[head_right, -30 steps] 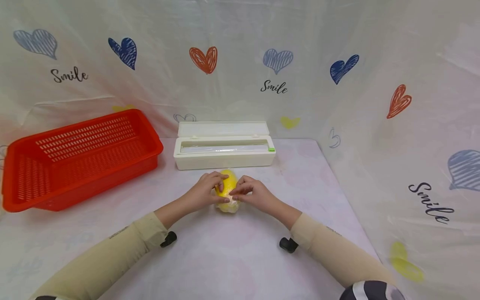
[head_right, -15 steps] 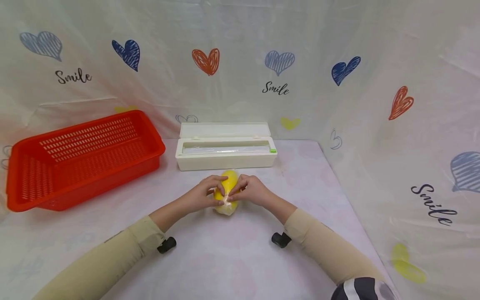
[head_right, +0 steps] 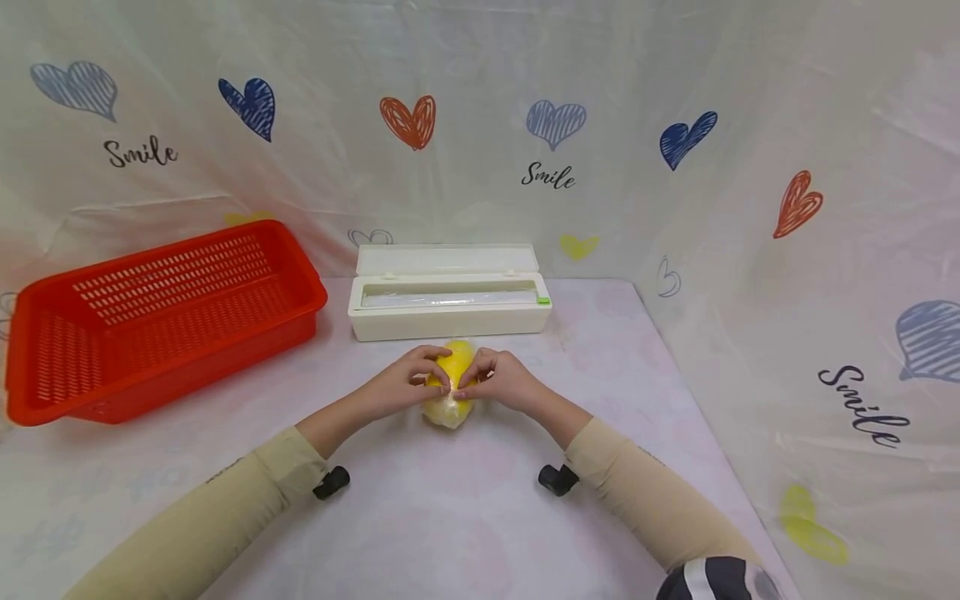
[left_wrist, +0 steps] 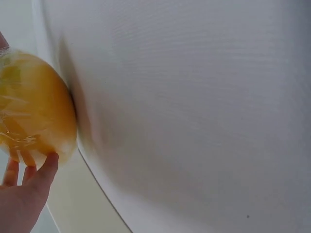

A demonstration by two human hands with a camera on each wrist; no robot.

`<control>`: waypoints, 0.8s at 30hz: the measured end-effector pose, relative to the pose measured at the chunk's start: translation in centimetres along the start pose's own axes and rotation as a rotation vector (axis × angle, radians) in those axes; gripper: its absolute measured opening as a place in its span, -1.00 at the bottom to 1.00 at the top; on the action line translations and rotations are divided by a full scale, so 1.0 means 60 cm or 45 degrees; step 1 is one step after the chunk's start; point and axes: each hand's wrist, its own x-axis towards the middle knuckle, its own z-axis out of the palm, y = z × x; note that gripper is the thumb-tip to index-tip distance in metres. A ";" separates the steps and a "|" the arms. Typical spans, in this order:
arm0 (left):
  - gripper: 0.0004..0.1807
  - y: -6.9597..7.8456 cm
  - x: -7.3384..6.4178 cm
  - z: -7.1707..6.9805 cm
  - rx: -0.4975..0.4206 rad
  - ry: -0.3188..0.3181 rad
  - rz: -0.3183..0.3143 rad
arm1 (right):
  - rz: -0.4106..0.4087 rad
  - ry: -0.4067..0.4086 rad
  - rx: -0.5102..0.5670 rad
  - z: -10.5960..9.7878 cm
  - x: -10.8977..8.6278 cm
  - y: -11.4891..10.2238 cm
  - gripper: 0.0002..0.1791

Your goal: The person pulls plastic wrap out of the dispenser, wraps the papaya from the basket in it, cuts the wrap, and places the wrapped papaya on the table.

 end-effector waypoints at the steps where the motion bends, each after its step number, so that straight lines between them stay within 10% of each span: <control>1: -0.97 0.000 0.001 0.000 0.006 0.012 -0.019 | -0.008 -0.011 0.005 0.000 0.000 0.000 -0.89; 13: -0.88 0.000 0.007 -0.003 0.087 0.114 -0.119 | -0.061 0.045 -0.100 0.032 -0.005 -0.012 -0.55; 24: -0.85 0.000 0.011 -0.006 0.087 0.112 -0.178 | -0.136 -0.034 -0.081 0.012 0.007 -0.005 -0.69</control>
